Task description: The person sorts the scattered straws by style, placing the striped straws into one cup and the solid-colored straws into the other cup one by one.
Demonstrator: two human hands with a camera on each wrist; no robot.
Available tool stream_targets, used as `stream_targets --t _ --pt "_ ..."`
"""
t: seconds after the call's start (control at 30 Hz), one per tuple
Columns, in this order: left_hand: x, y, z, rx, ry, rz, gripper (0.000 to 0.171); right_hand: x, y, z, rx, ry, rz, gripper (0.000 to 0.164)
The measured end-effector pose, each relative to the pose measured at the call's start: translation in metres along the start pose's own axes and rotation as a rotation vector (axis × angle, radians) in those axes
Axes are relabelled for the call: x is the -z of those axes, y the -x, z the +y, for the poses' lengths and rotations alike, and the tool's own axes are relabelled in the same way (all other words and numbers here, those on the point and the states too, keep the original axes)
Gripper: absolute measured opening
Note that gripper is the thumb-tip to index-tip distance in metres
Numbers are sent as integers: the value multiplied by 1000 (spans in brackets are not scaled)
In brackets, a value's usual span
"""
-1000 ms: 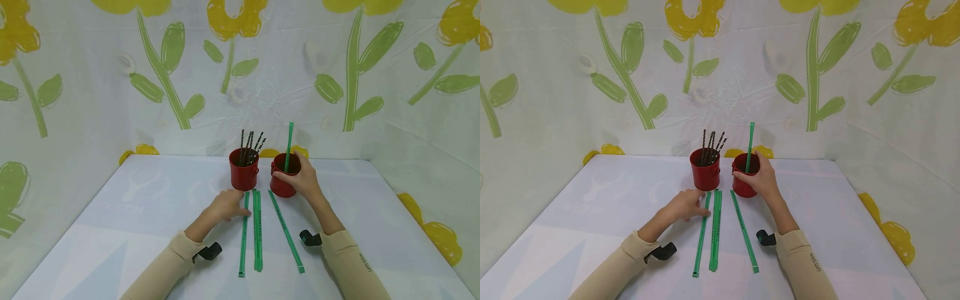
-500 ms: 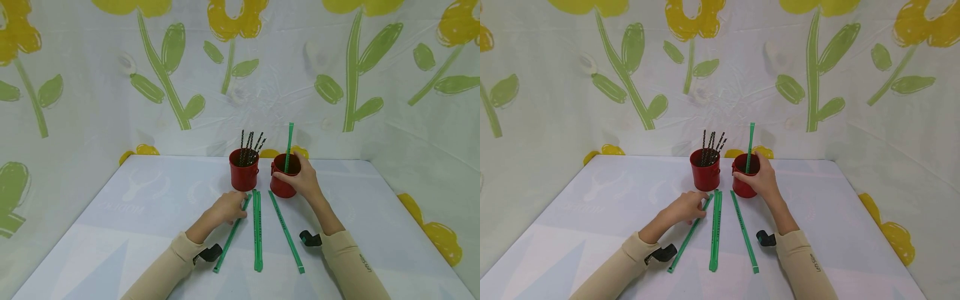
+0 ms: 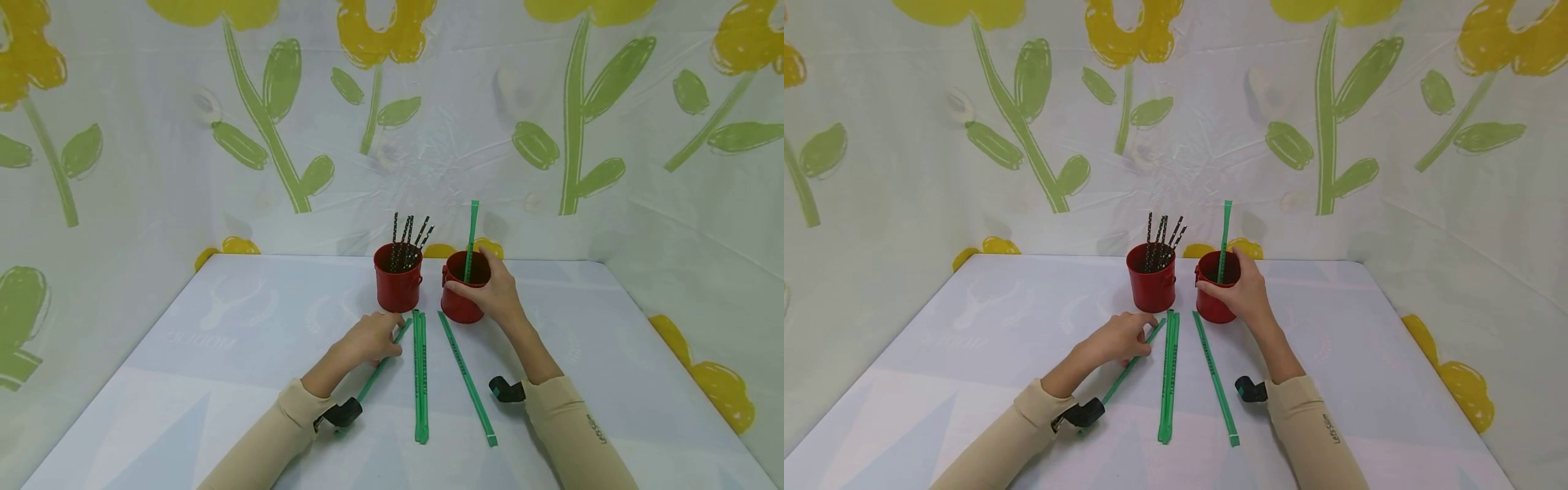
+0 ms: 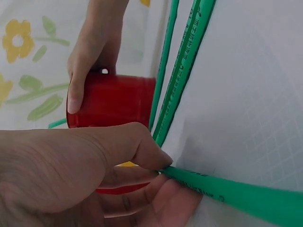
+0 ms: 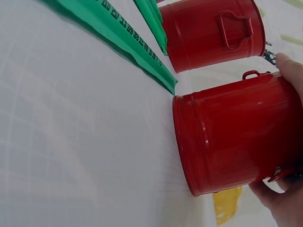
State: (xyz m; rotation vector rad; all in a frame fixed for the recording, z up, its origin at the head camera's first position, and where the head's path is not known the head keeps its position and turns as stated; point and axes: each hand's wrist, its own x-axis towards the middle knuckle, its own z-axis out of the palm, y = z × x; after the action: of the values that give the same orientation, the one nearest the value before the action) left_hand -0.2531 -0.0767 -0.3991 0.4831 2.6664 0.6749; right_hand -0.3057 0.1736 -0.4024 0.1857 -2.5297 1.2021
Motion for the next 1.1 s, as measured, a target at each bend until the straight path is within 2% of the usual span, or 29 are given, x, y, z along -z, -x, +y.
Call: stream_targets --t 0.2,0.37,0.63,1.1 --pt "2 0 1 7 -2 -9 46 0 0 0 -6 3 -1 98" --pt "6 1 1 -18 3 6 46 0 -1 0 -5 7 2 98" --pt "13 2 1 -92 -87 88 41 -1 -1 1 3 10 6 98" --pt "23 1 0 -182 3 170 38 0 0 0 7 -9 4 98"
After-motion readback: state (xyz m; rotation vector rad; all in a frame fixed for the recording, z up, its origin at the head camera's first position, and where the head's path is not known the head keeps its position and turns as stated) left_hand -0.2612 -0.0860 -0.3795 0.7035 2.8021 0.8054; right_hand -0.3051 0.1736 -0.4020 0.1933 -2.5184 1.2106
